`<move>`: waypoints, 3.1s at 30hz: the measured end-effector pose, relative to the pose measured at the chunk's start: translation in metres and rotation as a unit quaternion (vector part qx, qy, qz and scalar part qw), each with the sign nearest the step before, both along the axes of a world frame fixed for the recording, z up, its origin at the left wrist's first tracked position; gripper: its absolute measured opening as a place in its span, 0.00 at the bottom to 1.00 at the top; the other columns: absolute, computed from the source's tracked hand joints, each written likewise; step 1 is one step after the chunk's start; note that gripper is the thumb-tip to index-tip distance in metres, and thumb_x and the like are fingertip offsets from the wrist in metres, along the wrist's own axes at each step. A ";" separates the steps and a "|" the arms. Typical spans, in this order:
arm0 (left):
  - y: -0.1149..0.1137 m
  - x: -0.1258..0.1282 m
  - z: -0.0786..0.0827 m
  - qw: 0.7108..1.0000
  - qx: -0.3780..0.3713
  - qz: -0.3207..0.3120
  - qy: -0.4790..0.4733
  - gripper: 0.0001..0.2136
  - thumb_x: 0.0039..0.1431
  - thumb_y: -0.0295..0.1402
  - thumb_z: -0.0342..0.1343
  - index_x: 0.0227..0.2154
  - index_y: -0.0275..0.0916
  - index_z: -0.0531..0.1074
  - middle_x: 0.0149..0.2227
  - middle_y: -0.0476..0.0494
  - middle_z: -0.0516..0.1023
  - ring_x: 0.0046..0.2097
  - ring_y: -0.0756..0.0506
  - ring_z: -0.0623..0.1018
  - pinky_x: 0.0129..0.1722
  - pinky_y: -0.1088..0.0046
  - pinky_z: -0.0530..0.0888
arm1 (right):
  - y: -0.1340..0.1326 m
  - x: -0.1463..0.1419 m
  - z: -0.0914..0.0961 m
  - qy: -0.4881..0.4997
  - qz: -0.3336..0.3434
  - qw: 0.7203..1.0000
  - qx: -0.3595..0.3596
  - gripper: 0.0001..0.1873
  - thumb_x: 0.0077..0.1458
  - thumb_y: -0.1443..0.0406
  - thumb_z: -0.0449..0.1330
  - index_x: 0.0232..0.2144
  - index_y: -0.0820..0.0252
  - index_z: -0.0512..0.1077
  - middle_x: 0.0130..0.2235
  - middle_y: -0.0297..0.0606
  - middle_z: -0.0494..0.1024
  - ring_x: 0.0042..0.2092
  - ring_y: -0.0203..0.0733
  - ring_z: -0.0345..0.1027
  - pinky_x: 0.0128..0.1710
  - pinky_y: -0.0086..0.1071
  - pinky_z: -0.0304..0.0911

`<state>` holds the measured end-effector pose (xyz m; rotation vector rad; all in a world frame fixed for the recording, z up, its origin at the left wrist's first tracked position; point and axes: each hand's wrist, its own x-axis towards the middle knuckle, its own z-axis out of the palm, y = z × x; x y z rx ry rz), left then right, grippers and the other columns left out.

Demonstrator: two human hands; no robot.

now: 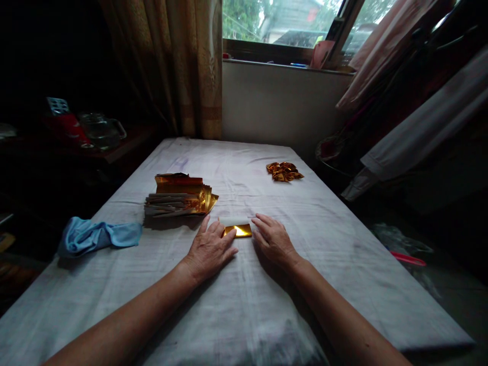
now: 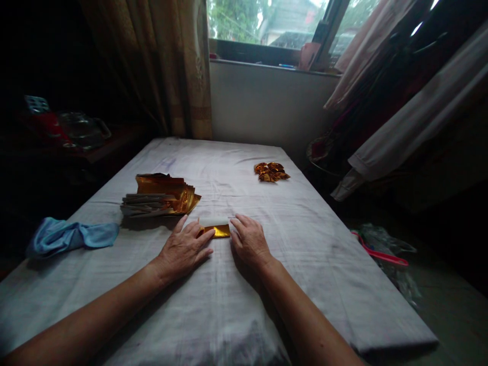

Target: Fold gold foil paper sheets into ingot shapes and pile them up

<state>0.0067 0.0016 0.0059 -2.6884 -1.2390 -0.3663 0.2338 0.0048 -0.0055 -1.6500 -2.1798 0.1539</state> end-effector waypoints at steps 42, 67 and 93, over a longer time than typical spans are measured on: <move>-0.008 -0.009 -0.006 0.996 -0.003 -0.035 -0.084 0.11 0.66 0.34 0.51 0.47 0.39 0.74 0.49 0.39 0.78 0.52 0.38 0.74 0.55 0.57 0.67 | 0.059 -0.040 0.063 -0.223 0.159 0.955 -0.113 0.14 0.56 0.62 0.63 0.45 0.57 0.76 0.46 0.44 0.79 0.49 0.50 0.71 0.44 0.35 0.60; 0.005 -0.030 -0.003 0.994 -0.050 -0.012 -0.094 0.13 0.63 0.36 0.56 0.48 0.42 0.76 0.52 0.42 0.80 0.57 0.37 0.73 0.59 0.51 0.63 | 0.001 -0.023 0.005 -0.135 0.154 0.978 0.041 0.13 0.66 0.70 0.53 0.45 0.59 0.76 0.47 0.45 0.78 0.44 0.44 0.70 0.46 0.36 0.64; -0.003 -0.021 -0.007 0.995 -0.071 -0.026 -0.066 0.19 0.64 0.41 0.54 0.56 0.43 0.71 0.57 0.43 0.76 0.59 0.35 0.71 0.61 0.48 0.60 | -0.019 -0.024 0.005 -0.138 0.062 0.987 -0.063 0.28 0.66 0.52 0.53 0.65 0.52 0.62 0.69 0.50 0.57 0.70 0.58 0.45 0.64 0.55 0.45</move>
